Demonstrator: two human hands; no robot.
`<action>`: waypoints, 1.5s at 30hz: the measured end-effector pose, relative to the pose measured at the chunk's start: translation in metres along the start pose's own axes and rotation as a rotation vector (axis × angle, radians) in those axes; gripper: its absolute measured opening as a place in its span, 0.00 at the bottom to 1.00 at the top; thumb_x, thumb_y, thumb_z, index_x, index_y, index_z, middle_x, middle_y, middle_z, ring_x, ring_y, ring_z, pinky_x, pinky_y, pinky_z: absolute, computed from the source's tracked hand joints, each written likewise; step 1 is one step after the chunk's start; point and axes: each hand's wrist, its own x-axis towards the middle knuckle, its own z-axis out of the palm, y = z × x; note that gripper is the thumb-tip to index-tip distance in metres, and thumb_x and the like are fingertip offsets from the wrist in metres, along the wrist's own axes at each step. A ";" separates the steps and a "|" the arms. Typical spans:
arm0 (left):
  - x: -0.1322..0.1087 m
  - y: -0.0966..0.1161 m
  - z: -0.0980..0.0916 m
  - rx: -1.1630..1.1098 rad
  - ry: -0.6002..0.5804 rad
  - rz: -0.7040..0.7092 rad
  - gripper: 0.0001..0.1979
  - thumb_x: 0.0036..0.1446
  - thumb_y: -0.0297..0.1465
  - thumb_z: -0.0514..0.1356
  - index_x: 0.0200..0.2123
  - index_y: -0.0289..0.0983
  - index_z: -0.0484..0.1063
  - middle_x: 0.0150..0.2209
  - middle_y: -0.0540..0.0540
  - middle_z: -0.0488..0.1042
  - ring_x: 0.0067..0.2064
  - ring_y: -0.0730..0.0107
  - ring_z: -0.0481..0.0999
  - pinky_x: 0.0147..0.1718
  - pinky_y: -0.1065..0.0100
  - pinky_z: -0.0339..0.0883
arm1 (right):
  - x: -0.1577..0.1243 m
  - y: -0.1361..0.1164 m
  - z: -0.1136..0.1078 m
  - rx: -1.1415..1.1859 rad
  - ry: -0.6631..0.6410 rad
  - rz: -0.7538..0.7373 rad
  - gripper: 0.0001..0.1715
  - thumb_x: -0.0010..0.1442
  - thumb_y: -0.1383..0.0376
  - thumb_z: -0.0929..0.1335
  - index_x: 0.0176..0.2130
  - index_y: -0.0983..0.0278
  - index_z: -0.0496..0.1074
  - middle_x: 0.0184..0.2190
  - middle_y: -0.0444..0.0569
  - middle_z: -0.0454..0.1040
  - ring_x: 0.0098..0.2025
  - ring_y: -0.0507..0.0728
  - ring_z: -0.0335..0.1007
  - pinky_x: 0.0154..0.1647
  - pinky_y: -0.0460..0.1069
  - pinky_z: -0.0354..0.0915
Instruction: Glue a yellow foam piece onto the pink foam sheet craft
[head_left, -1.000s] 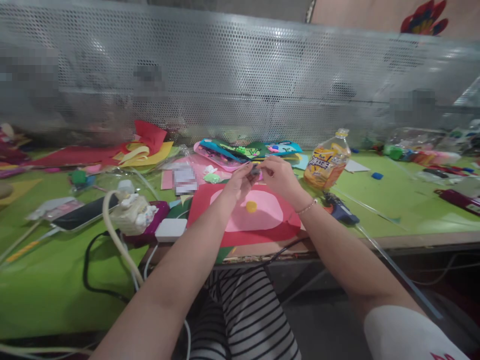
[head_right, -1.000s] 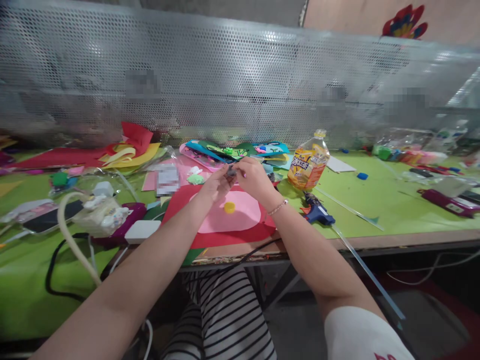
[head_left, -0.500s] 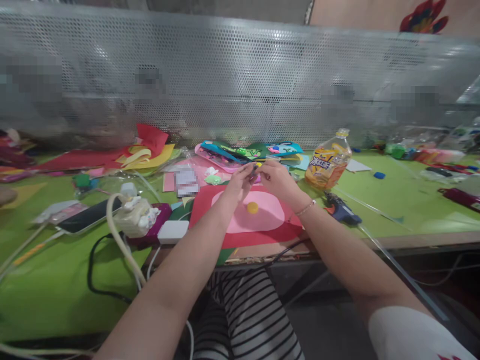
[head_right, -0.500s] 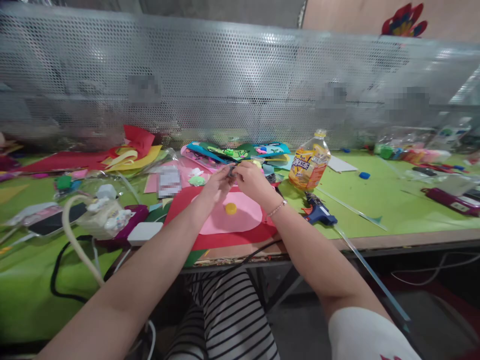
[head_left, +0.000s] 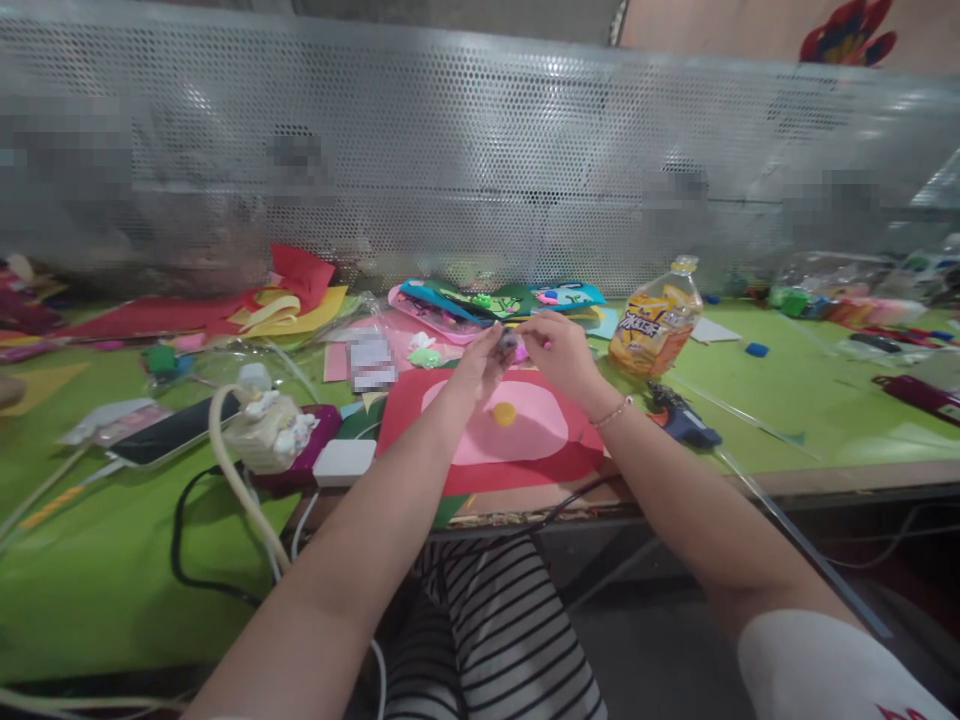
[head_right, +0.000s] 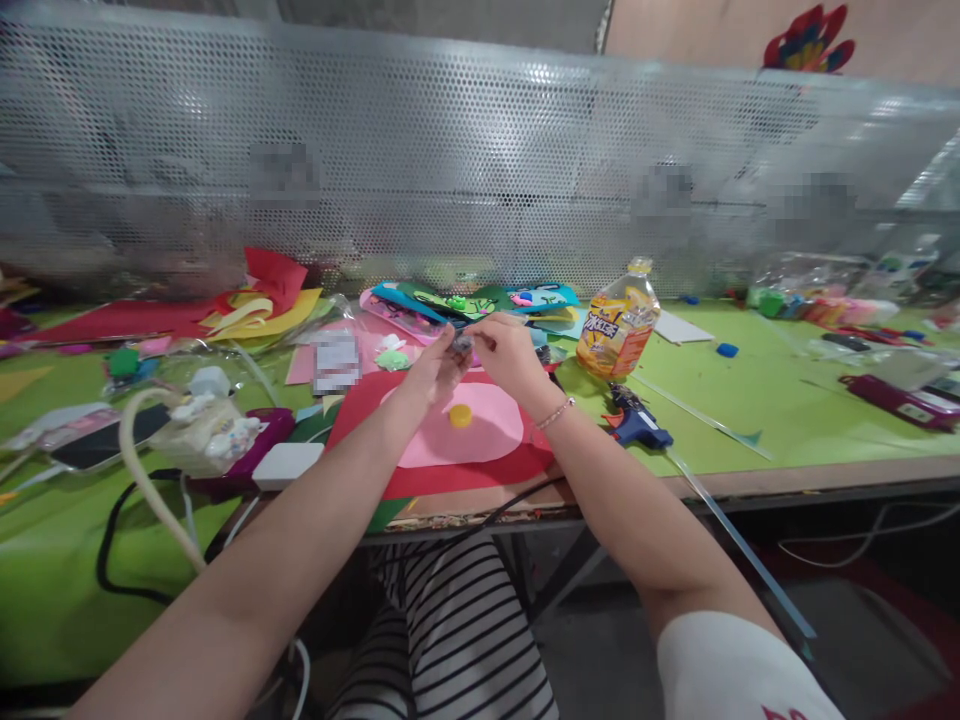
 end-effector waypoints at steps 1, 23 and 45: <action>0.001 -0.001 -0.001 0.016 -0.023 0.005 0.11 0.44 0.34 0.65 0.25 0.34 0.68 0.21 0.52 0.71 0.24 0.81 0.70 0.27 0.77 0.65 | -0.001 -0.001 0.001 0.002 -0.034 -0.016 0.14 0.51 0.75 0.62 0.31 0.64 0.74 0.29 0.48 0.72 0.29 0.52 0.65 0.31 0.47 0.63; 0.004 -0.008 -0.004 0.058 -0.023 -0.001 0.15 0.41 0.39 0.66 0.26 0.34 0.69 0.21 0.52 0.71 0.22 0.82 0.69 0.23 0.78 0.63 | 0.000 -0.002 -0.001 -0.066 -0.073 -0.032 0.12 0.50 0.75 0.62 0.30 0.64 0.73 0.27 0.47 0.71 0.28 0.52 0.63 0.30 0.47 0.61; 0.000 -0.006 0.000 0.051 0.015 0.020 0.13 0.43 0.38 0.65 0.25 0.34 0.68 0.21 0.52 0.71 0.23 0.81 0.70 0.25 0.77 0.63 | 0.000 -0.002 -0.001 -0.051 -0.061 -0.022 0.13 0.50 0.75 0.62 0.30 0.64 0.73 0.27 0.47 0.71 0.29 0.52 0.64 0.30 0.47 0.61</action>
